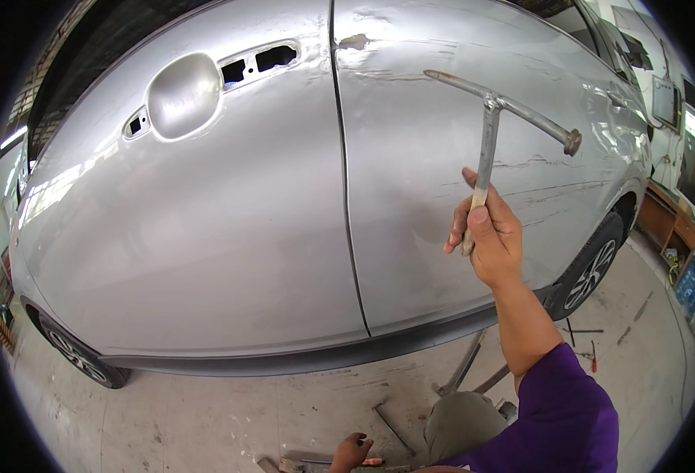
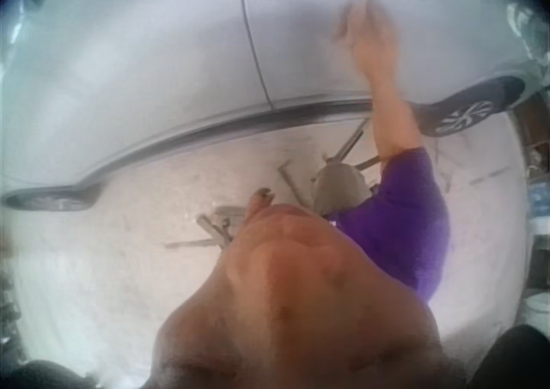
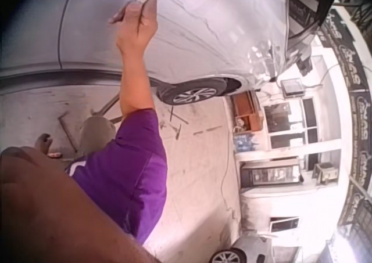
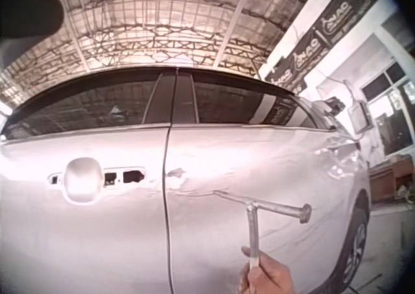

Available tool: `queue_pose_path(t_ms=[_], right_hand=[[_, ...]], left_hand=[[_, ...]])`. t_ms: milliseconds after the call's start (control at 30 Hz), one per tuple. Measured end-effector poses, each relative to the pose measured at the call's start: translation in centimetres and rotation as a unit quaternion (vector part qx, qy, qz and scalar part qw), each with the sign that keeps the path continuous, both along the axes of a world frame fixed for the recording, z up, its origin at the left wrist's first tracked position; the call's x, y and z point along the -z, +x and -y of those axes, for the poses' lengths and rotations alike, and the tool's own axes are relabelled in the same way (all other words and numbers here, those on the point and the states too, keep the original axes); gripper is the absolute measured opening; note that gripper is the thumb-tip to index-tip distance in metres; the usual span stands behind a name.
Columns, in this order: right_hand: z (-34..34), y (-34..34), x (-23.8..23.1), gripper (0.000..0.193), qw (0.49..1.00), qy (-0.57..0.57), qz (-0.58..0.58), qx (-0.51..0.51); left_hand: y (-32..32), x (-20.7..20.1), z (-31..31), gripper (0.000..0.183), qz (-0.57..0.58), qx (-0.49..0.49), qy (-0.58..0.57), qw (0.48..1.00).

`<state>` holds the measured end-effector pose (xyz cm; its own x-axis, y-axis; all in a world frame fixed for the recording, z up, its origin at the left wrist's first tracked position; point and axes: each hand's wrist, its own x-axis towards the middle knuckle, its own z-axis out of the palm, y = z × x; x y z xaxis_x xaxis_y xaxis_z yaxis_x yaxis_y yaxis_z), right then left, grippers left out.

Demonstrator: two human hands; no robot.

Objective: The person uses specialized metal bars and a hammer to push out dents from the inside and outside of a car door, then uses a T-handle tool to smooth the metal surface.

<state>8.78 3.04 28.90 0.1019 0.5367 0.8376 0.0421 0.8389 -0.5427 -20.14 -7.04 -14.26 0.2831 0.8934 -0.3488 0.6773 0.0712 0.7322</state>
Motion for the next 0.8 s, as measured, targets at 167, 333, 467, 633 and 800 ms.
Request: queue_pose_path(t_ms=[167,333,467,633,800], right_hand=[[-2.1,0.4,-0.7,0.043,0.968,0.132,0.099,0.187],[-4.1,0.2,-2.4,0.043,0.906,0.246,0.154,0.309],[-4.4,0.7,-2.7,0.043,0.866,0.360,0.159,0.307],[-6.1,0.6,-2.4,0.042,0.876,0.317,0.177,0.318],[-5.4,-0.1,-3.3,0.040,0.872,0.337,0.132,0.330]], left_hand=[[-0.3,1.7,-0.2,0.050,-0.022,0.008,-0.013,1.000],[0.3,0.6,-0.5,0.051,-0.026,0.011,-0.031,0.999],[0.1,0.6,-0.7,0.051,-0.033,0.020,-0.032,0.999],[-0.1,2.2,-0.5,0.052,-0.023,0.020,-0.006,1.000],[-0.3,1.2,-0.4,0.053,-0.031,0.024,-0.024,0.999]])
